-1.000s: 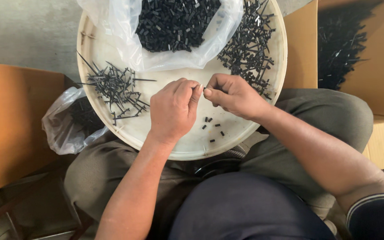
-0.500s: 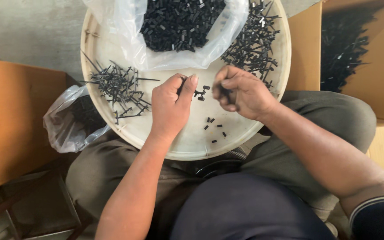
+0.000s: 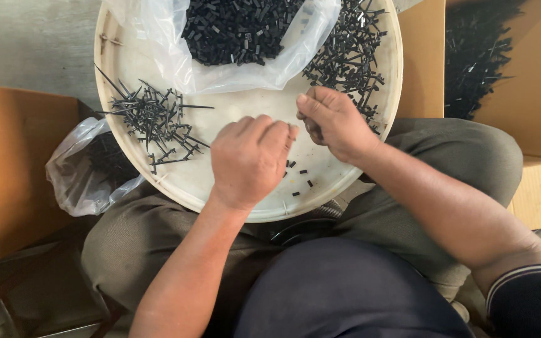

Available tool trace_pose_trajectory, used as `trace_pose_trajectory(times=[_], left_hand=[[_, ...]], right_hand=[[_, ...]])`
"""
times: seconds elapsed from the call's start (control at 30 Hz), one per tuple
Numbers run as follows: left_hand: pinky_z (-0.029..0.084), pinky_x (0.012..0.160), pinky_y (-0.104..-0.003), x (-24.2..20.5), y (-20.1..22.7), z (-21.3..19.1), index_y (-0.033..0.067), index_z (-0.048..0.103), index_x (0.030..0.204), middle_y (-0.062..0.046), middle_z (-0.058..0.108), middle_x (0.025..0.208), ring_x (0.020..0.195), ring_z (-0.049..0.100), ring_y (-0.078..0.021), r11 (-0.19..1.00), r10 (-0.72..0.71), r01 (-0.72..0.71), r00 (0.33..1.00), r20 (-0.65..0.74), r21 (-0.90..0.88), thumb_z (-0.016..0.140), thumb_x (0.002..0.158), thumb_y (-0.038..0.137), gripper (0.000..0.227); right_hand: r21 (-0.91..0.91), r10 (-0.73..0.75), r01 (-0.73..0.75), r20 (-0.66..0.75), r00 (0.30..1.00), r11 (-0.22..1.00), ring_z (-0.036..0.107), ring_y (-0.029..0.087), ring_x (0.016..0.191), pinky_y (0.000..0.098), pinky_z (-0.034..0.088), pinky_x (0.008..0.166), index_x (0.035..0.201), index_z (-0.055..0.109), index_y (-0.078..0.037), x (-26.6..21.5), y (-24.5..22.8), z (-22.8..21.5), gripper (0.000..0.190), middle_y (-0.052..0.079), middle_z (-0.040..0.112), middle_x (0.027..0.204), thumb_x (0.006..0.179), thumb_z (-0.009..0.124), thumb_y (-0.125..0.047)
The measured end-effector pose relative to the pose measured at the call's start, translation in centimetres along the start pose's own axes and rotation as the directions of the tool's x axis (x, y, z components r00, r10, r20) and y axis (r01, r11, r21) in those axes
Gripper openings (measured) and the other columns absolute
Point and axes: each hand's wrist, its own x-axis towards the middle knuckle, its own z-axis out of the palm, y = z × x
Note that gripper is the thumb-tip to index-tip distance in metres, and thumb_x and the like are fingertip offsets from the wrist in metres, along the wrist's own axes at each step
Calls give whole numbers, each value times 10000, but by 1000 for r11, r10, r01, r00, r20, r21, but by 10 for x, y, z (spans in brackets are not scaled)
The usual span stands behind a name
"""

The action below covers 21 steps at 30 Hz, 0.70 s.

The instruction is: The person sits on the floor and assembles small black plastic fasteners by hand, inserting nails into plastic heads and placing the finished units into a white basin. The person occasionally uses a yellow utility knife to assist with the assembly.

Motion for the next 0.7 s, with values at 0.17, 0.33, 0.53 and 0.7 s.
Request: trace_pose_trajectory(times=[0.17,0.33,0.53,0.7], left_hand=[[458,581,-414,4,-12,-3,75,612,831,-64,609,746,673,610,-294,982,-188,186,977,-98,-37,728,1000,186,233],[460,579,-430,-6,-12,12,83,599,793,-73,621,727,662,617,-307,980,-194,193,981,-26,-38,714,995,204,263],[484,629,-510,-4,-29,19,34,642,740,-172,664,698,677,637,-384,659,-683,747,645,343,-92,647,955,367,396],[524,693,-508,-4,-41,19,58,712,768,-166,716,774,774,691,-386,626,-710,776,526,469,78,612,898,411,390]], right_hand=[[181,85,-124,212,974,976,589,108,635,246,437,496,994,633,-81,-2,-16,3,86,41,689,822,960,615,-159],[-340,62,-6,155,986,941,512,132,618,286,402,513,940,638,-57,-10,-13,9,228,39,647,768,1043,626,-261],[-749,-331,496,378,865,439,655,296,679,393,505,623,877,681,-59,-14,-16,17,180,125,681,767,921,728,-227],[-769,-354,545,434,829,334,651,306,684,396,510,627,831,682,-63,-20,-9,20,195,122,673,746,903,740,-234]])
